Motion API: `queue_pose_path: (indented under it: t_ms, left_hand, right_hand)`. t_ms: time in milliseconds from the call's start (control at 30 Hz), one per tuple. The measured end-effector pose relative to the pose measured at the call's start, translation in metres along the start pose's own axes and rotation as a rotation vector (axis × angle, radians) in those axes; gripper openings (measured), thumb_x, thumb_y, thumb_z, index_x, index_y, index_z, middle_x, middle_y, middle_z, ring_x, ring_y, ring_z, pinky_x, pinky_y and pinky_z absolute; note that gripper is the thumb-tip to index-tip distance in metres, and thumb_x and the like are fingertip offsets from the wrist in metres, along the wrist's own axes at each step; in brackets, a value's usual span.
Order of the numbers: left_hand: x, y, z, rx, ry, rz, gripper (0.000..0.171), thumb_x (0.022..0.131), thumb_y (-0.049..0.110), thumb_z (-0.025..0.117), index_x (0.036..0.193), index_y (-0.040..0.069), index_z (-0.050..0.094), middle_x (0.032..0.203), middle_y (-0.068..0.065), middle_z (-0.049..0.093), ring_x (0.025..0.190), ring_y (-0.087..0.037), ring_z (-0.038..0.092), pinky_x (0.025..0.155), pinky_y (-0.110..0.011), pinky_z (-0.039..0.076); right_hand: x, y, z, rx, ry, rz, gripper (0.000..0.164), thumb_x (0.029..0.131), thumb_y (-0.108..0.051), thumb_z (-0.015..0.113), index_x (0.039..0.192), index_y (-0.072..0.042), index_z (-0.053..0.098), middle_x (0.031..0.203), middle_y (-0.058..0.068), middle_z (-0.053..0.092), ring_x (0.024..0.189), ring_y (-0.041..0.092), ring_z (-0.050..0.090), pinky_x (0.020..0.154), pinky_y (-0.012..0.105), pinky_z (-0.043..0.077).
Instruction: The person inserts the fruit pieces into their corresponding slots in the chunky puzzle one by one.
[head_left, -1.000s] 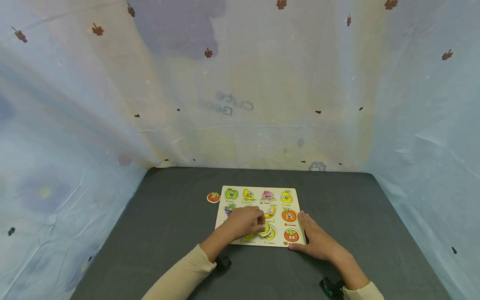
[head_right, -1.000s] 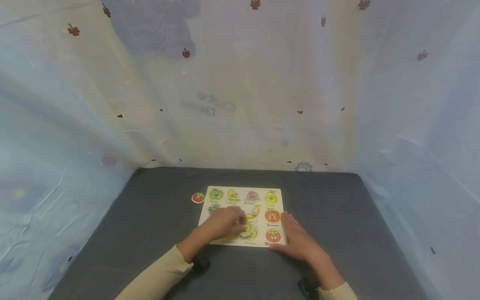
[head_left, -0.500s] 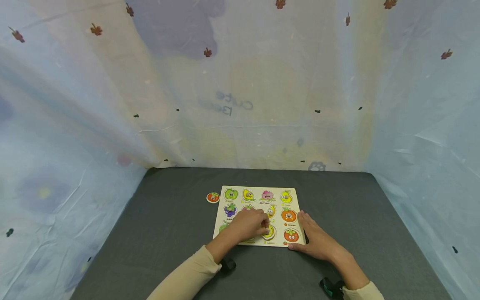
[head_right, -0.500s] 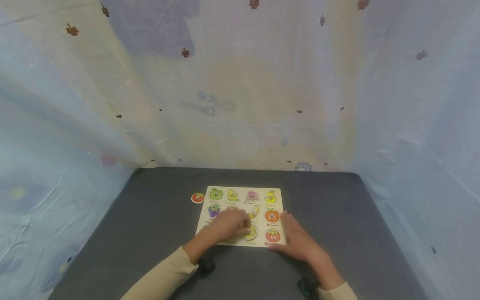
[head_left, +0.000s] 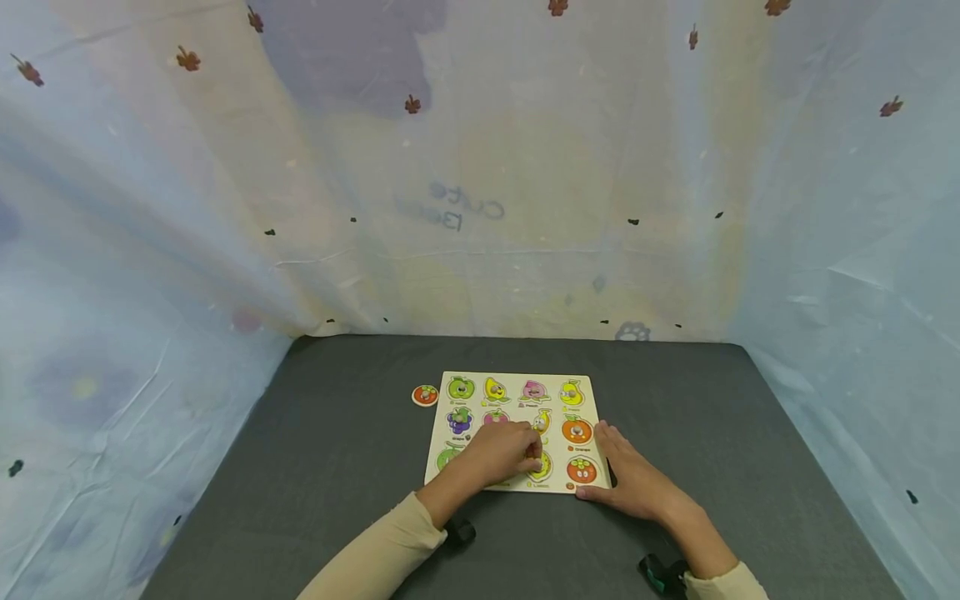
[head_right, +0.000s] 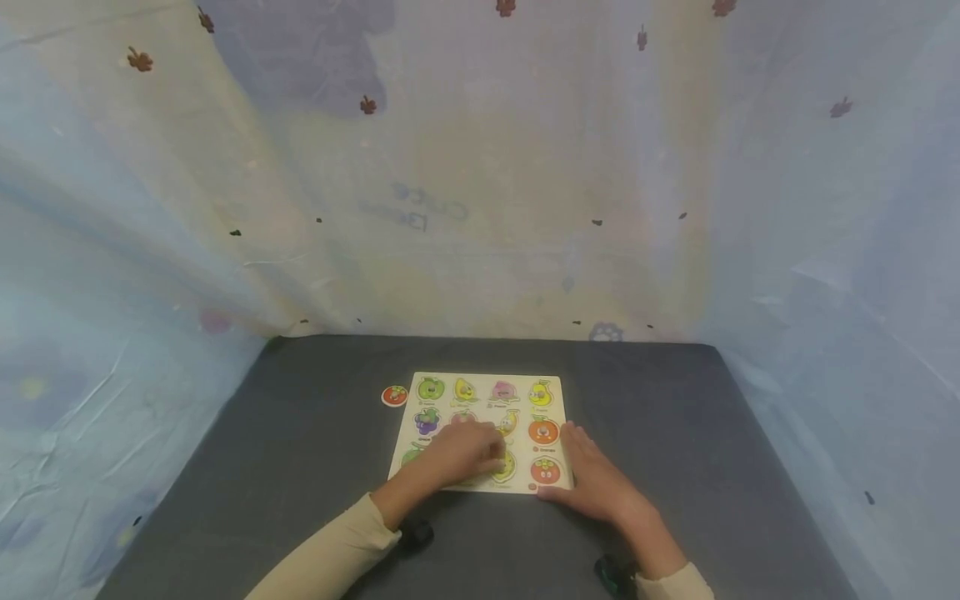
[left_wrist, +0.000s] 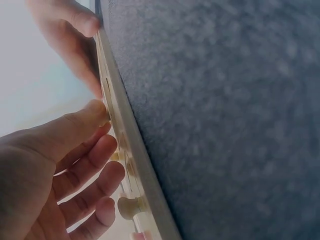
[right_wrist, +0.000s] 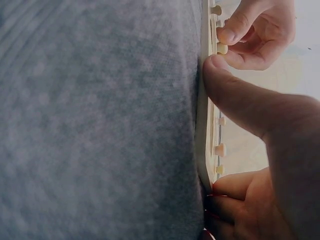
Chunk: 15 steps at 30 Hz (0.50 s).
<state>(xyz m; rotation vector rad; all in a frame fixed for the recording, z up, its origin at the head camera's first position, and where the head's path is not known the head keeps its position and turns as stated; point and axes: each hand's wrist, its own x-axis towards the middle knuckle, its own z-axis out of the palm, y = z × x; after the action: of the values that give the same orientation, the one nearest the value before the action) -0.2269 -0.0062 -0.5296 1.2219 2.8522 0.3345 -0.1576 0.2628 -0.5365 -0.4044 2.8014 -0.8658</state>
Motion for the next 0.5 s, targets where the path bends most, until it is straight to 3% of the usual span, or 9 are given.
queue_pose_path:
  t_ms: [500]
  left_hand:
    - [0.0008,0.0016,0.0018,0.028,-0.010,-0.026,0.017,0.096,0.043,0.082,0.094,0.029,0.073,0.084,0.016,0.056,0.068,-0.001,0.046,0.059,-0.024,0.039]
  right_hand:
    - [0.0000,-0.0031,-0.0011,0.002,-0.001,0.005,0.123,0.088,-0.055,0.086,0.166,0.011,0.019,0.173,0.033,0.017,0.160,0.053,0.017,0.124,0.068,0.023]
